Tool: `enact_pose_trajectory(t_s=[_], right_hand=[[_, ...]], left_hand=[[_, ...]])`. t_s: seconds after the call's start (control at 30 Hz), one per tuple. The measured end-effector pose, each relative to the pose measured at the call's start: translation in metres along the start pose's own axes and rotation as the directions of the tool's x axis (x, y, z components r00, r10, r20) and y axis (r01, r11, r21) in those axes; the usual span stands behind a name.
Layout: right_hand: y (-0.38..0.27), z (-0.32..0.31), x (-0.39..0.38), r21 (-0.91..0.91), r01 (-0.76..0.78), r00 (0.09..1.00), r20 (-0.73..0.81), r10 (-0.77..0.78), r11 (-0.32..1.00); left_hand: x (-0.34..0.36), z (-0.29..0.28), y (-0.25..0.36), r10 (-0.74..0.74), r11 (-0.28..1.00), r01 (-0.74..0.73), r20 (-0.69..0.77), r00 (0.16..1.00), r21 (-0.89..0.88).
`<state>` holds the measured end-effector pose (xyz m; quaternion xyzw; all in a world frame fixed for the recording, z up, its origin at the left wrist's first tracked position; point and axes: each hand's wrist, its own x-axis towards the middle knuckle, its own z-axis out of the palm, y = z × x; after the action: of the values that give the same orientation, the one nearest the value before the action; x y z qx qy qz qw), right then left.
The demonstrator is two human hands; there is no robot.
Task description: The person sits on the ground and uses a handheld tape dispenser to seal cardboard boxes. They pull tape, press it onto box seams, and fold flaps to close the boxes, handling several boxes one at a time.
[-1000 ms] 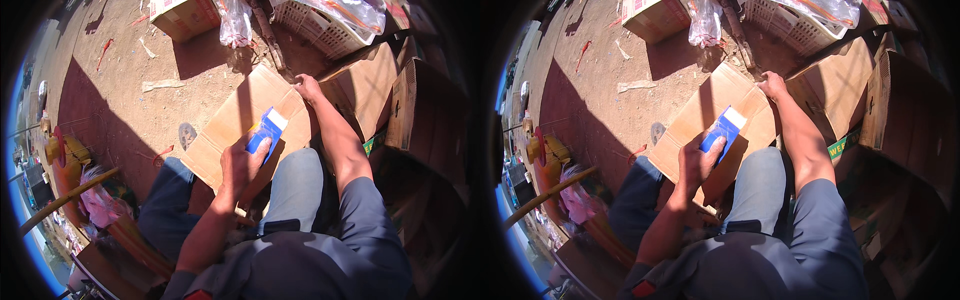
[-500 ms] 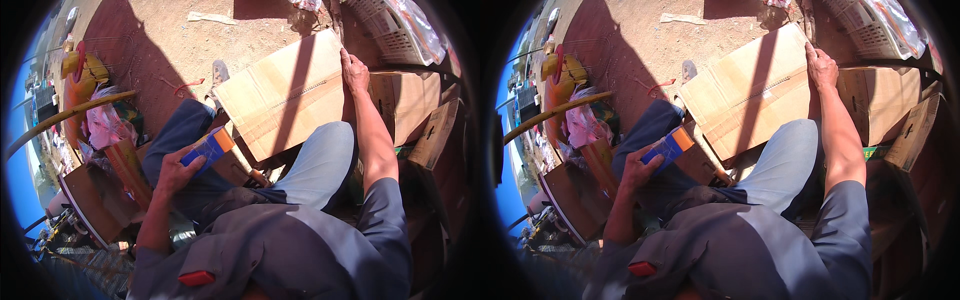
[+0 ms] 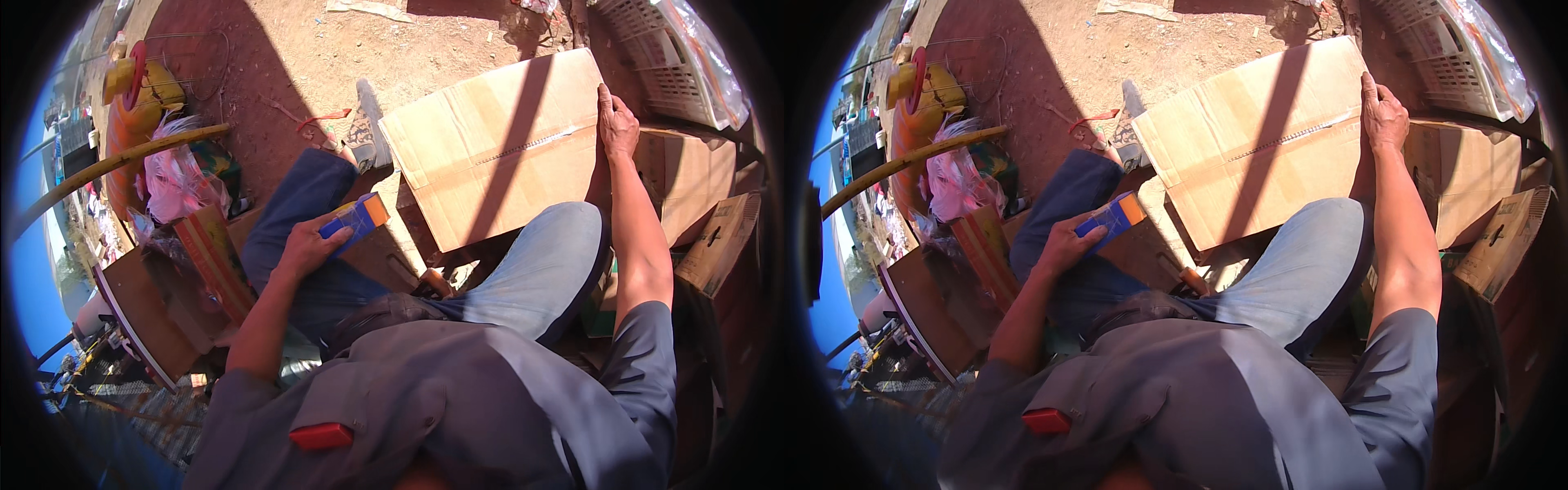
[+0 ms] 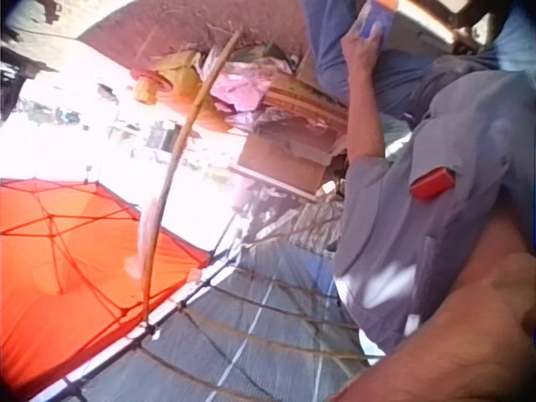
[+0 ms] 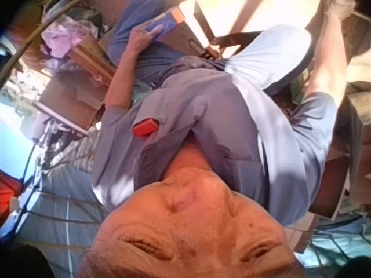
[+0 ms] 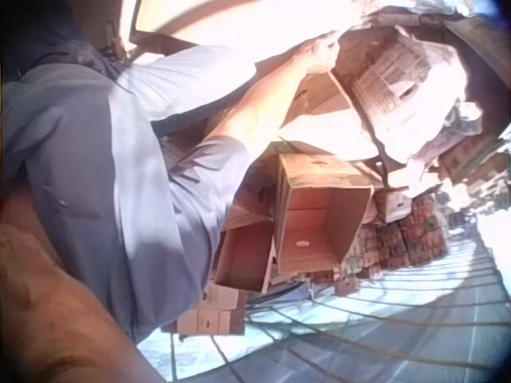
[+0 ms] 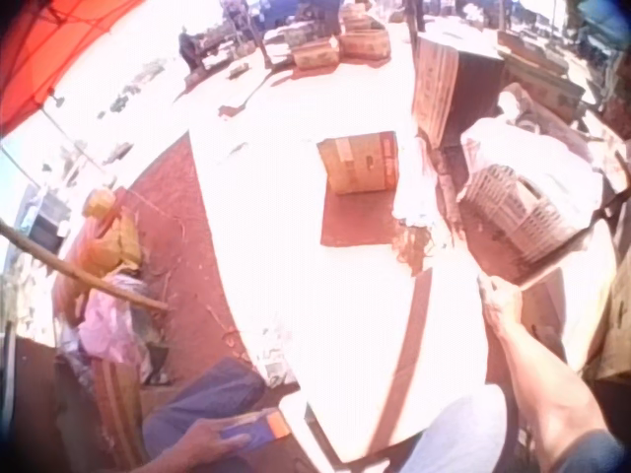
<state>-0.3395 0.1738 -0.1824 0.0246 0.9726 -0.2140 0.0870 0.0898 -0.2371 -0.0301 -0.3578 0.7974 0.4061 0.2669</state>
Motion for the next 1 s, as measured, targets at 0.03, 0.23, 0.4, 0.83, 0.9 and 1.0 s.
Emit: enact_pose_trajectory(t_s=[0.03, 0.23, 0.4, 0.83, 0.9, 1.0], right_hand=[[0.0, 0.0, -0.001, -0.002, -0.007, 1.0, 0.0, 0.007, 1.0], [-0.001, 0.004, -0.003, -0.055, -0.035, 0.999, -0.031, 0.034, 0.998], [0.005, 0.007, 0.001, -0.086, -0.018, 1.0, -0.001, 0.018, 0.996], [-0.021, -0.057, -0.107, 0.052, 0.024, 0.998, -0.064, -0.021, 0.998], [-0.007, -0.06, -0.152, 0.239, -0.216, 0.974, -0.013, 0.225, 0.947], [0.001, -0.032, -0.197, 0.422, -0.179, 0.969, -0.083, 0.235, 0.889]], left_hand=[[0.007, 0.006, -0.004, 0.033, 0.999, -0.033, -0.02, 0.999, 0.004], [0.069, 0.062, 0.027, -0.004, 0.997, 0.005, -0.013, 1.0, 0.082], [0.069, 0.067, 0.068, -0.051, 0.92, 0.085, -0.098, 0.994, 0.383], [0.038, 0.078, 0.065, -0.066, 0.947, 0.13, -0.22, 0.973, 0.293], [0.027, 0.032, 0.074, -0.044, 0.974, 0.109, -0.304, 0.952, 0.199], [0.054, -0.008, 0.107, 0.146, 0.98, -0.086, -0.355, 0.923, 0.18]])
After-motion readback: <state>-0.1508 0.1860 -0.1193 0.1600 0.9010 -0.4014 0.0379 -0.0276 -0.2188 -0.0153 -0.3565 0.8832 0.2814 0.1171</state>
